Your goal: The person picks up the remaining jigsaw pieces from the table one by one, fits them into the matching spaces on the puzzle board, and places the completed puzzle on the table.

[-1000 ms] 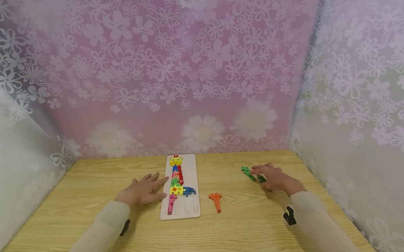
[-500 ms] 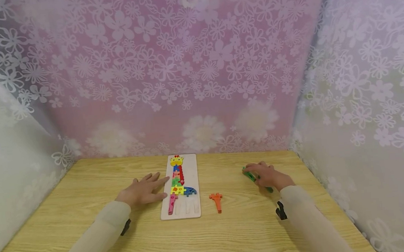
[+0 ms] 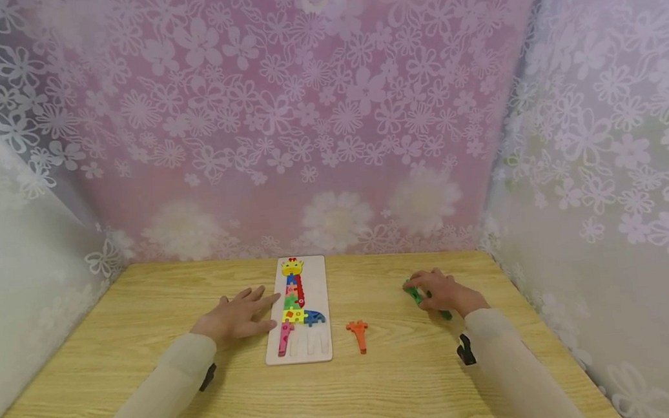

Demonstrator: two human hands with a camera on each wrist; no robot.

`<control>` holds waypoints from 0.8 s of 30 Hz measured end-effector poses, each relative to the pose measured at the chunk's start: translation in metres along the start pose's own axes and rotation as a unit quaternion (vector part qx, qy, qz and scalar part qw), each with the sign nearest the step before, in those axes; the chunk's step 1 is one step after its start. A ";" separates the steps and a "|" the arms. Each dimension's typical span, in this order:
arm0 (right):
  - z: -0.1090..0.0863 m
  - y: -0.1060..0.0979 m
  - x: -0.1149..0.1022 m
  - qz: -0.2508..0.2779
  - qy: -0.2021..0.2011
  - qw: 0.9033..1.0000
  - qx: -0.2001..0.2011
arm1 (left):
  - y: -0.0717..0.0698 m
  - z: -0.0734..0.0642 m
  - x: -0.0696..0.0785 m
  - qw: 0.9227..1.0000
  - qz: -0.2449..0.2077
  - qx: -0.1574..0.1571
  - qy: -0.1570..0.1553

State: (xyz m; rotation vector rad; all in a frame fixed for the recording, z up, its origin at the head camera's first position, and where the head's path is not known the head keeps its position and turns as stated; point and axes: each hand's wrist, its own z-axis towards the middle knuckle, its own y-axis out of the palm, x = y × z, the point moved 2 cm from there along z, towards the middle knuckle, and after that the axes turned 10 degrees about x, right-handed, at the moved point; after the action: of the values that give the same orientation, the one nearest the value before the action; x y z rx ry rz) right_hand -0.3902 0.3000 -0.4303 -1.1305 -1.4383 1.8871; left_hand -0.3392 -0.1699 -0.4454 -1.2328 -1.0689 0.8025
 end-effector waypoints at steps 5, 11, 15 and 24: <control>-0.001 0.003 -0.001 0.002 -0.014 1.000 0.010 | 0.001 0.000 0.000 1.000 0.002 0.001 0.000; 0.001 0.007 -0.002 0.000 -0.017 1.000 0.007 | 0.001 0.001 0.000 1.000 0.004 -0.002 -0.003; 0.003 0.010 -0.002 -0.014 -0.027 0.999 0.011 | 0.001 0.000 0.000 1.000 0.001 -0.001 -0.004; 0.006 0.013 -0.020 -0.040 -0.048 0.996 0.059 | 0.001 0.000 -0.001 1.000 -0.001 0.002 0.001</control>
State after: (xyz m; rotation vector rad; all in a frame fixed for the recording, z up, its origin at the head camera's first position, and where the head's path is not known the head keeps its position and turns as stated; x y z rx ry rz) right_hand -0.3838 0.2772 -0.4363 -0.9254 -1.3807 1.9660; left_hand -0.3399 -0.1707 -0.4463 -1.2297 -1.0664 0.8021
